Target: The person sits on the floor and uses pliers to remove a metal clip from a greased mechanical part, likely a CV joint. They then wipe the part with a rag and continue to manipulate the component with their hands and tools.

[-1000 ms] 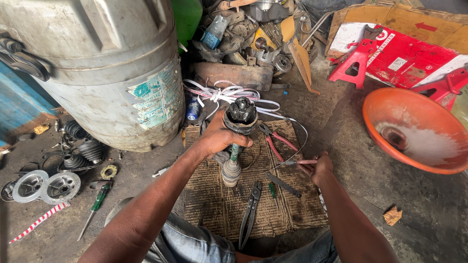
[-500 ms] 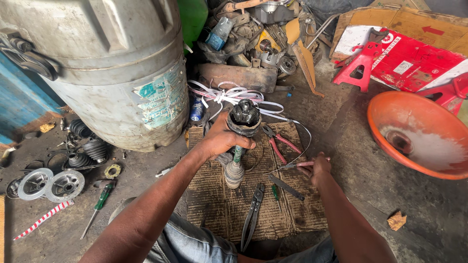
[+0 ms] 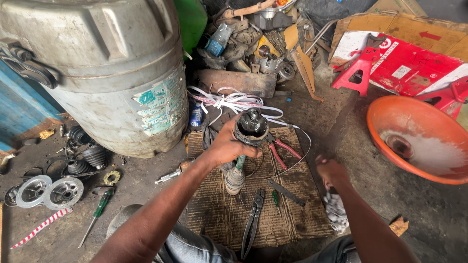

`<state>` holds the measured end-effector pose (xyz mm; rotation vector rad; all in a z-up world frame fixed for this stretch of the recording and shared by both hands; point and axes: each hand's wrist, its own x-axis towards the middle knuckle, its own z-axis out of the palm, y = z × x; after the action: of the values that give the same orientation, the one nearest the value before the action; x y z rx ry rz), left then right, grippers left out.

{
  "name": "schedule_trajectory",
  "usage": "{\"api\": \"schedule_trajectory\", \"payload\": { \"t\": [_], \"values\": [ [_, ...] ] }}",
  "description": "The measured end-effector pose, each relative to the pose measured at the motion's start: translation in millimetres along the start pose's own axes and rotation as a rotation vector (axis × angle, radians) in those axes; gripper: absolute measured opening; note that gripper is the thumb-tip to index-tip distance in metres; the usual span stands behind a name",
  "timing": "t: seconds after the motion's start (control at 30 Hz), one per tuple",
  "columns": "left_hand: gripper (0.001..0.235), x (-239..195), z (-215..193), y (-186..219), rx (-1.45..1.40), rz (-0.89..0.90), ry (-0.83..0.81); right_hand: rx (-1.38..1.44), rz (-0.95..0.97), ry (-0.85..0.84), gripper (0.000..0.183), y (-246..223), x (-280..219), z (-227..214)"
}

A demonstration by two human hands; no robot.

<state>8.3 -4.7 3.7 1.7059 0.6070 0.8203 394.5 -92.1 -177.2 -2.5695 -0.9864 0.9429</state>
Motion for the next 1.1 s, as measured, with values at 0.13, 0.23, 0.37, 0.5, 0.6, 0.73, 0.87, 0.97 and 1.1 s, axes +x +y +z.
{"api": "schedule_trajectory", "payload": {
  "t": [0.13, 0.23, 0.37, 0.5, 0.6, 0.73, 0.87, 0.97, 1.1],
  "values": [
    [0.092, -2.5, 1.9, 5.3, -0.164, -0.012, -0.015, -0.354, -0.066, -0.075, 0.062, -4.2, -15.2, 25.4],
    [0.088, -1.8, -4.0, 0.4, -0.097, -0.059, 0.001, -0.615, -0.146, -0.109, 0.047, -17.0, -25.5, 37.7],
    [0.075, 1.9, -8.2, -9.7, -0.065, -0.029, -0.025, -0.407, -0.395, -0.099, 0.048, -64.0, -34.4, 6.1],
    [0.071, 2.4, -5.8, -10.4, 0.03, 0.003, -0.003, 0.036, -0.907, -0.024, 0.037, -151.2, -79.8, -65.3],
    [0.076, 2.8, -4.1, -5.6, 0.139, -0.005, 0.025, 0.171, -1.185, -0.13, 0.051, -218.2, -146.8, -114.5],
    [0.073, 4.7, -5.1, -0.9, 0.036, -0.045, -0.027, -0.28, -1.162, -0.177, 0.067, -279.2, -224.1, -138.0],
    [0.071, 8.2, -6.9, -7.7, 0.028, -0.056, -0.031, -0.631, -1.133, -0.128, 0.077, -304.7, -254.0, -128.5],
    [0.064, 10.5, -7.9, -14.2, 0.022, -0.068, -0.074, -0.707, -1.105, -0.131, 0.077, -312.1, -258.7, -122.8],
    [0.058, 9.5, -9.0, -15.8, 0.108, -0.155, -0.042, -0.746, -1.326, -0.082, 0.072, -315.4, -260.9, -120.4]
  ]
}}
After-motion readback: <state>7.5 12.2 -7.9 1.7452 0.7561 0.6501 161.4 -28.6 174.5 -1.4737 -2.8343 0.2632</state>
